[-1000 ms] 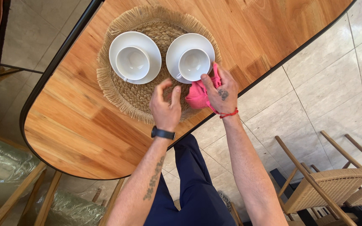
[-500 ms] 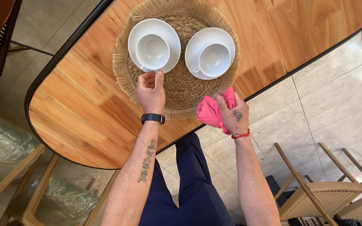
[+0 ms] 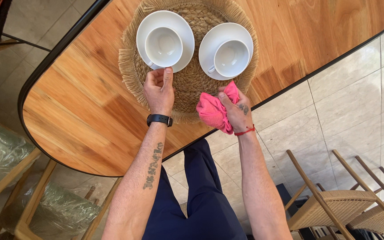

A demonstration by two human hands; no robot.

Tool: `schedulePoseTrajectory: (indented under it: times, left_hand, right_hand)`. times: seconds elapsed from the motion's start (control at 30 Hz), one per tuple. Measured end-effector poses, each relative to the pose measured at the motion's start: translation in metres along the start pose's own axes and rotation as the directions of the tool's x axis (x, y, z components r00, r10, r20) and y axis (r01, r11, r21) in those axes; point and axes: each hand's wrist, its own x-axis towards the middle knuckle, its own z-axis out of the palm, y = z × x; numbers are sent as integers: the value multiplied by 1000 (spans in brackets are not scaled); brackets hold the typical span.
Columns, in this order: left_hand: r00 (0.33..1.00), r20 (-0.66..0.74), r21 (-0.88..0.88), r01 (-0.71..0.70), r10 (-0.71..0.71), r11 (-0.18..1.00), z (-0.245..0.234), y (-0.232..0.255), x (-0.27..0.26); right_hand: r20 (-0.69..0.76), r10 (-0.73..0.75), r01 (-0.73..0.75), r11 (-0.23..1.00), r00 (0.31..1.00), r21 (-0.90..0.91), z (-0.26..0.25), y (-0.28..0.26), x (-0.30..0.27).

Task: The person wipes the inside and outside of several ceramic cups and plates with a pink cloth, placing them on two wooden tables.

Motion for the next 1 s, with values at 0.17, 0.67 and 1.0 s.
schedulePoseTrajectory:
  times: [0.17,0.67,1.0]
  left_hand:
    - [997,61,39,35,-37,999,-1,16,-34]
    - [935,317,117,-203,157,972,-47,-64,-90]
    - [931,342,84,-165,127,983,-56,-74,-99]
  right_hand:
    - [76,34,-39,997,997,67,21,-5,4]
    - [-185,80,-40,977,979,208,11,-28,39]
    - [-116,51,-2,922,992,388,19,-27,65]
